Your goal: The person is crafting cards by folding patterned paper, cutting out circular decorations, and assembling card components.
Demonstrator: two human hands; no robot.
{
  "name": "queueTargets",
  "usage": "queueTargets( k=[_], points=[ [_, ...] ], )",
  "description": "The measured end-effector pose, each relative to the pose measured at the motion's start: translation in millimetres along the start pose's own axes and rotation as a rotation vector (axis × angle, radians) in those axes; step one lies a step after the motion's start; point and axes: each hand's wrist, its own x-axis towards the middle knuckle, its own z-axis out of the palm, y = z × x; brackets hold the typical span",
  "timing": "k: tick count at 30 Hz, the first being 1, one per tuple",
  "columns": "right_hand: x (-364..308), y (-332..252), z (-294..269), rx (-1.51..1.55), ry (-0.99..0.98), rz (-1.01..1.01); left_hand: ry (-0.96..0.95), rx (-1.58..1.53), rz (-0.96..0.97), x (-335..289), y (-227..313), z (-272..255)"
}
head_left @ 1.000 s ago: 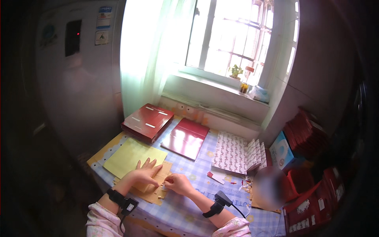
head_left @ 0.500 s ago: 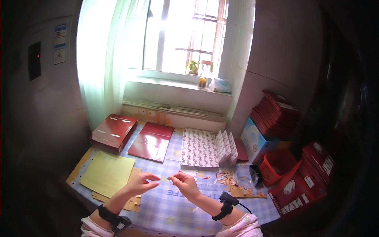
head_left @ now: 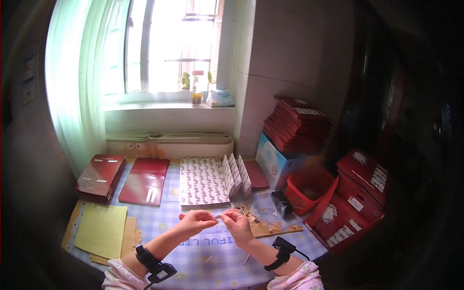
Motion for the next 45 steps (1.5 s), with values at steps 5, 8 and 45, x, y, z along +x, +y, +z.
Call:
queueTargets(
  k=[5,8,45],
  points=[
    [20,1,-45,0.008,0.234,-0.15,0.052,0.725,0.169,48,-2,17],
    [23,-7,-50,0.118,0.308,-0.138,0.035,0.918,0.317,70,-6,27],
    [14,1,-45,-0.253,0.2,-0.219,-0.18,1.698,0.177,77,18,-84]
  ],
)
